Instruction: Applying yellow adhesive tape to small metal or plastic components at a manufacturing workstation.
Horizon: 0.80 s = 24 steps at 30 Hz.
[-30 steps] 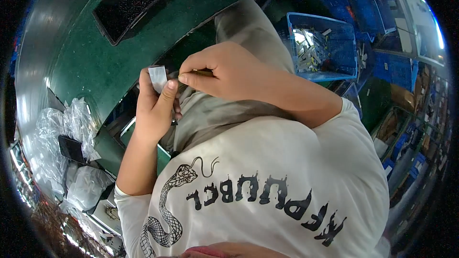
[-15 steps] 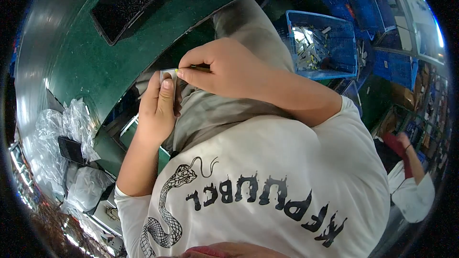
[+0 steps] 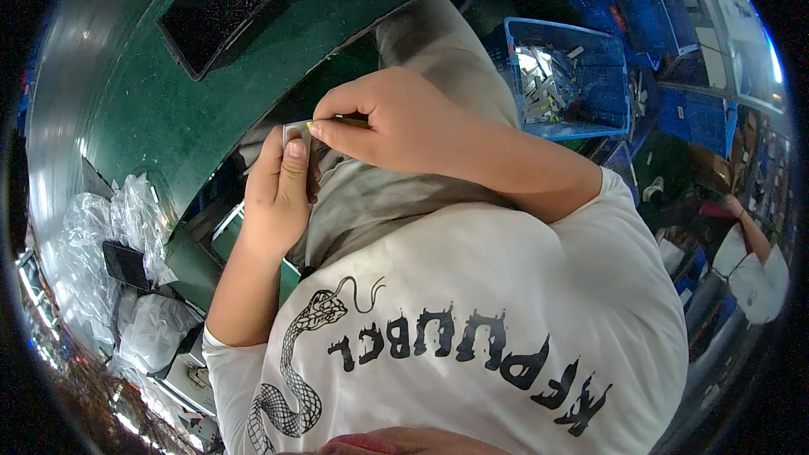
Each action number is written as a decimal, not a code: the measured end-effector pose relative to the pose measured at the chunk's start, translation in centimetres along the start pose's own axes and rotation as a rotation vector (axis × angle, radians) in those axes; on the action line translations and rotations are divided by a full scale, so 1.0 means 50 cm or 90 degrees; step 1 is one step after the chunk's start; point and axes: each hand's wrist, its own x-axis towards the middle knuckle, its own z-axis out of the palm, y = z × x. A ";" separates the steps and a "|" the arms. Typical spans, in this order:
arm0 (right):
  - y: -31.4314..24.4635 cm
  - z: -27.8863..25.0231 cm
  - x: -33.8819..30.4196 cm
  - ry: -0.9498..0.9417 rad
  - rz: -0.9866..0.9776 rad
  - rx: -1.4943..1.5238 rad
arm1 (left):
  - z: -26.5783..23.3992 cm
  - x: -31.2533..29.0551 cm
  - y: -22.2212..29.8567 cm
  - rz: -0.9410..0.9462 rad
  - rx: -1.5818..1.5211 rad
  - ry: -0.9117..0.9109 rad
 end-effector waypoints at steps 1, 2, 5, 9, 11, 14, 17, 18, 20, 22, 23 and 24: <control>0.001 0.001 0.000 0.015 -0.016 -0.007 | 0.000 0.000 0.002 0.009 0.014 0.002; 0.001 0.003 0.000 0.030 -0.033 -0.014 | 0.000 0.000 0.001 0.009 0.014 0.003; -0.007 -0.001 0.000 0.011 0.001 -0.010 | 0.000 0.000 -0.002 -0.011 -0.007 -0.001; 0.000 0.003 0.000 0.022 -0.017 -0.003 | 0.001 0.001 -0.004 0.004 0.017 0.004; -0.001 0.004 0.000 0.037 -0.026 -0.014 | 0.003 0.001 -0.003 -0.005 0.020 0.005; -0.001 0.002 0.002 0.021 -0.023 -0.029 | 0.004 0.000 0.000 0.001 0.019 0.019; 0.000 0.006 0.001 0.034 -0.016 -0.026 | 0.004 0.002 -0.009 -0.004 0.025 0.009; -0.002 0.006 0.001 0.035 -0.016 -0.026 | 0.006 0.004 -0.016 0.052 0.059 0.029; -0.005 0.004 0.002 0.022 0.020 -0.016 | 0.007 0.005 -0.017 0.110 0.094 0.049; -0.003 0.004 0.004 0.019 0.040 -0.016 | 0.008 0.006 -0.006 0.119 0.122 0.065; -0.003 0.003 0.004 0.015 0.061 -0.015 | 0.007 0.006 -0.003 0.120 0.122 0.064; -0.003 0.003 0.005 0.017 0.061 -0.015 | 0.006 0.007 -0.001 0.135 0.165 0.062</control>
